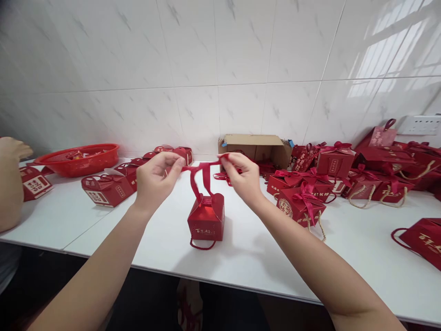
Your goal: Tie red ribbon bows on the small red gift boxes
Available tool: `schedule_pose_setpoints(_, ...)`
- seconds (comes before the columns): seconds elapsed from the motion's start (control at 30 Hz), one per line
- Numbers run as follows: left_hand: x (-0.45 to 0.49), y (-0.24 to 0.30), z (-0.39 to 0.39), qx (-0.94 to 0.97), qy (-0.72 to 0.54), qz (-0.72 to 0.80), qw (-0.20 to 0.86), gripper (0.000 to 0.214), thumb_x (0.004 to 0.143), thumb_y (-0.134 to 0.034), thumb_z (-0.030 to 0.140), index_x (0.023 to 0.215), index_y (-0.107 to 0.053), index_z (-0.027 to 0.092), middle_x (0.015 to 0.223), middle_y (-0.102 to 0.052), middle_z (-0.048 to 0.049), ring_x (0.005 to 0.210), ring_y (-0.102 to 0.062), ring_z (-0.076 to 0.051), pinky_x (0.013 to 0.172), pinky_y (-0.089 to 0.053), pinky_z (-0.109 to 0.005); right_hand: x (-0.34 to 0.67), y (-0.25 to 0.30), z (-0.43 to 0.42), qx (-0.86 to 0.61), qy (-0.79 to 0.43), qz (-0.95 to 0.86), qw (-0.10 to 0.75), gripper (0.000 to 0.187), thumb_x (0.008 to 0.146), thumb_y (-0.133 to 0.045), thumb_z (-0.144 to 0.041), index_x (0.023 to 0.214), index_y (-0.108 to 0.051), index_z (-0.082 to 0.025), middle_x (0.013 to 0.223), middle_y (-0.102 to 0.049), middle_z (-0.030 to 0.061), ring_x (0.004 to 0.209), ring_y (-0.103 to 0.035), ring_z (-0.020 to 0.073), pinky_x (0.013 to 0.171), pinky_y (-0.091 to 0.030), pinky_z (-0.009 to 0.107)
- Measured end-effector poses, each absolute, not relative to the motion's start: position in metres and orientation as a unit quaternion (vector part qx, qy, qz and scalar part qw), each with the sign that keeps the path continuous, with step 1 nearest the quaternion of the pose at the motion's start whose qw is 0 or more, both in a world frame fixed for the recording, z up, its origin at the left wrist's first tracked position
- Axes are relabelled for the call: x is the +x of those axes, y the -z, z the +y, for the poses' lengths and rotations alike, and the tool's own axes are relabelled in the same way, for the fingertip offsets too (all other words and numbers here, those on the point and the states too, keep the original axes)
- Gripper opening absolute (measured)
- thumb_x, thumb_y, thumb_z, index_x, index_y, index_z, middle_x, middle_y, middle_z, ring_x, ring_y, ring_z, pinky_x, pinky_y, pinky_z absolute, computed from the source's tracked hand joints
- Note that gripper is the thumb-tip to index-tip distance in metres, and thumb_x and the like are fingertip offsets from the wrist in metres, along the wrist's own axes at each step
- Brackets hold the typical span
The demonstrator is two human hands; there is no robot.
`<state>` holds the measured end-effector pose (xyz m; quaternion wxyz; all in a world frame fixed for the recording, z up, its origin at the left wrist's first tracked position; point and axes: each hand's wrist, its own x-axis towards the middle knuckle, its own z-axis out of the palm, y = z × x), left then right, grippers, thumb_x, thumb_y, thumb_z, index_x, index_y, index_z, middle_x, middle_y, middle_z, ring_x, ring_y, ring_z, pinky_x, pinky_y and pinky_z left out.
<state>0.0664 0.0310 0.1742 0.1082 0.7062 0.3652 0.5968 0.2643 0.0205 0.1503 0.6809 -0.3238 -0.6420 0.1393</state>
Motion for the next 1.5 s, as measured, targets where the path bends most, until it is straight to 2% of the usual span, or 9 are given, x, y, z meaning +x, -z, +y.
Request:
schedule_pose_setpoints(0.1, 0.032, -0.16, 0.032, 0.704, -0.553, 0.446, 0.011, 0.012, 0.074, -0.061, 0.033, 0.081, -0.06, 0.022, 0.059, -0.044, 0.0038, 0.056, -0.046, -0.012, 0.057, -0.037, -0.025, 0.294, -0.135, 0.007, -0.432, -0.178, -0.58, 0.667, 0.02, 0.081, -0.059, -0.036, 0.08, -0.067, -0.018, 0.07, -0.066, 0.0035, 0.067, -0.062, 0.0175, 0.064, -0.05, 0.03)
schedule_pose_setpoints(0.27, -0.046, -0.114, 0.044, 0.752, -0.362, 0.549, -0.038, 0.016, 0.067, -0.05, 0.018, 0.079, -0.058, 0.023, 0.053, -0.04, 0.0046, 0.049, -0.042, -0.014, 0.054, -0.033, -0.026, 0.357, -0.097, -0.014, -0.643, -0.07, -0.642, 0.411, 0.02, 0.077, -0.056, -0.032, 0.065, -0.062, -0.018, 0.057, -0.063, 0.0039, 0.054, -0.057, 0.0195, 0.052, -0.041, 0.03)
schedule_pose_setpoints(0.4, -0.064, -0.087, 0.049, 0.777, -0.27, 0.569, 0.013, 0.015, 0.064, -0.051, 0.02, 0.077, -0.059, 0.022, 0.064, -0.053, 0.0005, 0.058, -0.051, -0.018, 0.059, -0.037, -0.029, 0.368, -0.081, -0.017, -0.66, -0.04, -0.701, 0.27, 0.021, 0.079, -0.051, -0.032, 0.073, -0.065, -0.018, 0.073, -0.067, 0.0084, 0.067, -0.062, 0.0243, 0.06, -0.044, 0.034)
schedule_pose_setpoints(0.53, -0.022, -0.087, 0.045, 0.768, -0.337, 0.54, 0.074, 0.014, 0.074, -0.054, 0.032, 0.08, -0.059, 0.021, 0.094, -0.062, -0.0072, 0.091, -0.057, -0.025, 0.077, -0.041, -0.033, 0.337, -0.086, -0.006, -0.612, -0.006, -0.712, 0.344, 0.032, 0.086, -0.044, -0.038, 0.101, -0.062, -0.016, 0.11, -0.063, 0.0145, 0.103, -0.057, 0.0283, 0.086, -0.043, 0.039)
schedule_pose_setpoints(0.67, 0.031, -0.087, 0.041, 0.733, -0.389, 0.481, 0.283, 0.025, 0.076, -0.057, 0.045, 0.082, -0.056, 0.02, 0.09, -0.062, -0.005, 0.088, -0.058, -0.021, 0.082, -0.043, -0.034, 0.294, -0.091, 0.005, -0.584, -0.15, -0.715, 0.353, 0.035, 0.089, -0.038, -0.047, 0.081, -0.057, -0.019, 0.087, -0.065, 0.009, 0.079, -0.06, 0.0215, 0.071, -0.045, 0.033)
schedule_pose_setpoints(0.93, 0.053, -0.086, 0.035, 0.668, -0.283, 0.512, 0.461, 0.04, 0.069, -0.06, 0.058, 0.072, -0.049, 0.019, 0.069, -0.052, 0.0015, 0.06, -0.046, -0.013, 0.051, -0.031, -0.023, 0.272, -0.08, 0.018, -0.526, -0.53, -0.605, 0.275, 0.052, 0.068, -0.059, -0.068, 0.06, -0.045, -0.018, 0.053, -0.041, -0.004, 0.046, -0.035, 0.0079, 0.044, -0.023, 0.023)
schedule_pose_setpoints(1.27, 0.031, -0.087, 0.036, 0.689, -0.304, 0.509, 0.417, 0.05, 0.068, -0.061, 0.057, 0.051, -0.032, 0.02, 0.05, -0.025, 0.0067, 0.046, -0.024, -0.009, 0.048, -0.015, -0.026, 0.298, -0.068, 0.022, -0.447, -0.599, -0.564, 0.352, 0.041, 0.068, -0.073, -0.045, 0.055, -0.048, -0.015, 0.052, -0.034, -0.0071, 0.048, -0.025, 0.0056, 0.047, -0.018, 0.024)
schedule_pose_setpoints(1.37, 0.029, -0.084, 0.038, 0.707, -0.307, 0.511, 0.381, 0.043, 0.07, -0.061, 0.055, 0.055, -0.042, 0.02, 0.053, -0.038, 0.0046, 0.05, -0.036, -0.011, 0.049, -0.025, -0.026, 0.3, -0.075, 0.016, -0.419, -0.628, -0.554, 0.352, 0.035, 0.072, -0.07, -0.044, 0.061, -0.055, -0.015, 0.058, -0.044, -0.0036, 0.052, -0.037, 0.0074, 0.05, -0.028, 0.024)
schedule_pose_setpoints(1.5, 0.042, -0.094, 0.03, 0.752, -0.391, 0.489, 0.207, 0.028, 0.071, -0.065, 0.046, 0.082, -0.057, 0.021, 0.094, -0.059, -0.0036, 0.087, -0.055, -0.02, 0.076, -0.042, -0.032, 0.298, -0.095, 0.011, -0.35, -0.658, -0.54, 0.392, 0.024, 0.076, -0.068, -0.037, 0.072, -0.065, -0.013, 0.073, -0.057, 0.0019, 0.068, -0.051, 0.0102, 0.068, -0.04, 0.025)
